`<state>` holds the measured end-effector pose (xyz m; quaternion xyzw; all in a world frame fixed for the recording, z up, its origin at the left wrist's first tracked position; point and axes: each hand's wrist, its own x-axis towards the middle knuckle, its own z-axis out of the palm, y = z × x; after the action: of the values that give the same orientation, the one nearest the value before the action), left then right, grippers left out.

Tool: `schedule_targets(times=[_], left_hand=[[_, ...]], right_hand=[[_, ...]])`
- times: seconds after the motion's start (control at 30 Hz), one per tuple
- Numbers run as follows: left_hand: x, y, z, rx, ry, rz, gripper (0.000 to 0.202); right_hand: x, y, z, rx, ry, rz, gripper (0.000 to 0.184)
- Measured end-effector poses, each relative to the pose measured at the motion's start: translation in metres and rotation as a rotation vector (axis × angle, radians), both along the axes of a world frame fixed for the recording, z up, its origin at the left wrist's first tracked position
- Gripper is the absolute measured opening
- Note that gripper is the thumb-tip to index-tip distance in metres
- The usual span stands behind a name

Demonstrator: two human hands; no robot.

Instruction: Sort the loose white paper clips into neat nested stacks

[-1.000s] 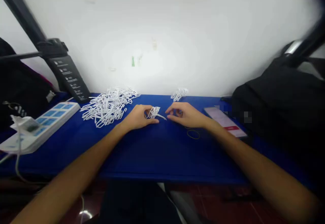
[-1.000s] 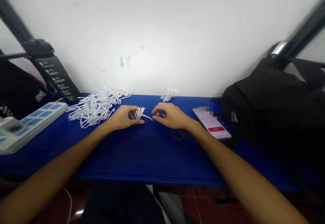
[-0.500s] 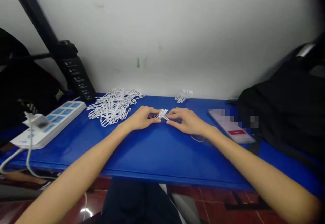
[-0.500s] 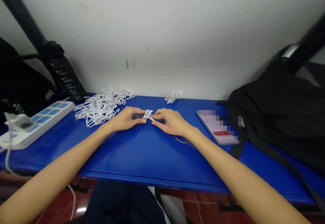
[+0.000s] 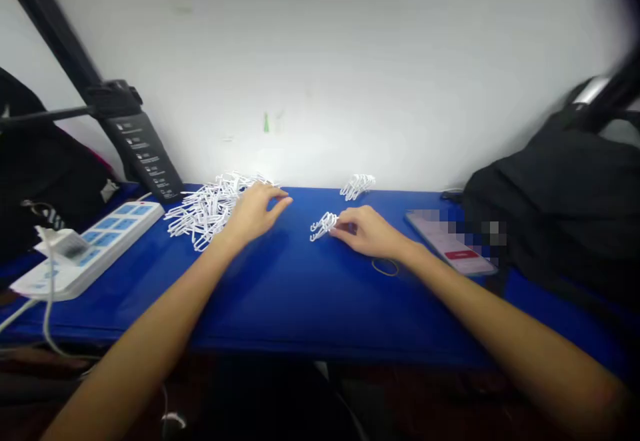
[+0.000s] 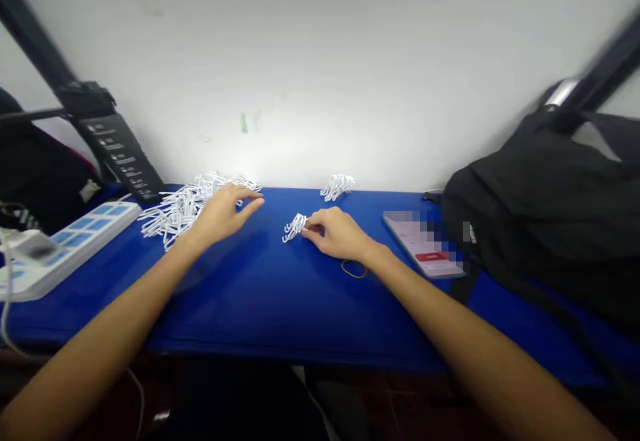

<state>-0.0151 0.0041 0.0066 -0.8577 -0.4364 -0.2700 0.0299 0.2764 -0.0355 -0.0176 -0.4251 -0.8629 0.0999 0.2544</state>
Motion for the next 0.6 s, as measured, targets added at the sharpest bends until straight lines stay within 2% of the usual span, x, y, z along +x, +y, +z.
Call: schedule_targets(times=[0.1, 0.2, 0.27, 0.43, 0.6], left_hand=[[-0.011, 0.017, 0.004, 0.1, 0.207, 0.21, 0.034], [-0.006, 0.039, 0.008, 0.157, 0.359, 0.303, 0.035], [0.003, 0.056, 0.011, 0.131, 0.413, 0.342, 0.033], [0.016, 0.084, 0.015, 0.044, 0.449, 0.358, 0.026], [0.011, 0.073, 0.02, 0.113, 0.286, 0.314, 0.023]], right_hand=[[0.0, 0.002, 0.0, -0.015, 0.007, 0.004, 0.018], [0.0, 0.003, 0.0, 0.008, 0.008, 0.018, 0.019], [0.0, 0.002, 0.0, 0.022, -0.002, 0.024, 0.019], [0.004, 0.0, 0.003, 0.038, -0.034, 0.03, 0.019], [0.005, 0.0, 0.004, 0.046, -0.046, 0.042, 0.017]])
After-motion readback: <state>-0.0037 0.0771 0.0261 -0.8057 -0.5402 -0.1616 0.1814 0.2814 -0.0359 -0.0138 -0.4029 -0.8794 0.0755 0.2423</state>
